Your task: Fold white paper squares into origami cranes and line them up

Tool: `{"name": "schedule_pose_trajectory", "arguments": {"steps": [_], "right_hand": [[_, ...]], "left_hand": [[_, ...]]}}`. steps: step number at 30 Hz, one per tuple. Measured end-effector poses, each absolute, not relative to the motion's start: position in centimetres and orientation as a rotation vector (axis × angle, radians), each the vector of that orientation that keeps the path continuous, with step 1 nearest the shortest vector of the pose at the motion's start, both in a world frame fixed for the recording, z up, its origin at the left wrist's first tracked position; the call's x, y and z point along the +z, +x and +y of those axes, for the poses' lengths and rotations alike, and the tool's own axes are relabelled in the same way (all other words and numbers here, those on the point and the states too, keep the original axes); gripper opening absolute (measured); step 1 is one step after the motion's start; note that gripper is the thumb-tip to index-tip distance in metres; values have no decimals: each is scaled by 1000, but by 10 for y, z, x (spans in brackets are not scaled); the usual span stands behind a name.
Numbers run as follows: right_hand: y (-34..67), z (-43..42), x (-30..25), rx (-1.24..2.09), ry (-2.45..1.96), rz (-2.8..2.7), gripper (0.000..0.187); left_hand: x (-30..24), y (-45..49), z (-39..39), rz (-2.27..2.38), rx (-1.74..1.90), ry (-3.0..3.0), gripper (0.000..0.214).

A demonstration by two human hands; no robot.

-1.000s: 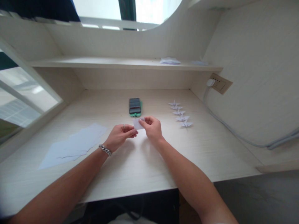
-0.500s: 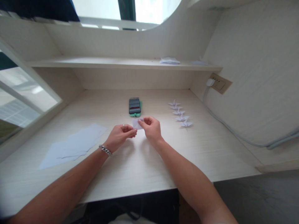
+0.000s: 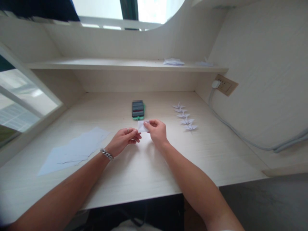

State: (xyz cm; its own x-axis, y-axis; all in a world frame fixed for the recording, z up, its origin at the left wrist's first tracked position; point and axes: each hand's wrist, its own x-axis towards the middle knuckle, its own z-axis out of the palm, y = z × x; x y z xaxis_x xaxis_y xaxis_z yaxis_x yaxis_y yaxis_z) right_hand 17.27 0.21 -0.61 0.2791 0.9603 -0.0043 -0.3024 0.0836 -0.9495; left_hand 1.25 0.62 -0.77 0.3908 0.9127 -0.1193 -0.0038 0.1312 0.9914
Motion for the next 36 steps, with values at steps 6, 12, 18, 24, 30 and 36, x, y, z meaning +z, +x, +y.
{"name": "schedule_pose_trajectory", "arguments": {"steps": [6,12,18,24,30,36], "right_hand": [[169,3,-13,1119,-1028,-858,34],[169,0,-12,1074,-1021,-921,31],[167,0,-16,1061,-1006,-994,28],[169,-1,-12,1196,-954,-989,31],[171,-1,-5,1262,-976,-938,36],[179,2,-4,1185,-1037,-935,37]], "left_hand": [[-8,16,5,980,893,1397,31],[-6,13,7,949,876,1345,27],[-10,16,6,990,966,1321,27],[-6,18,6,976,1005,1234,28],[-4,16,5,987,985,1323,26],[-2,17,3,999,970,1354,25]]}}
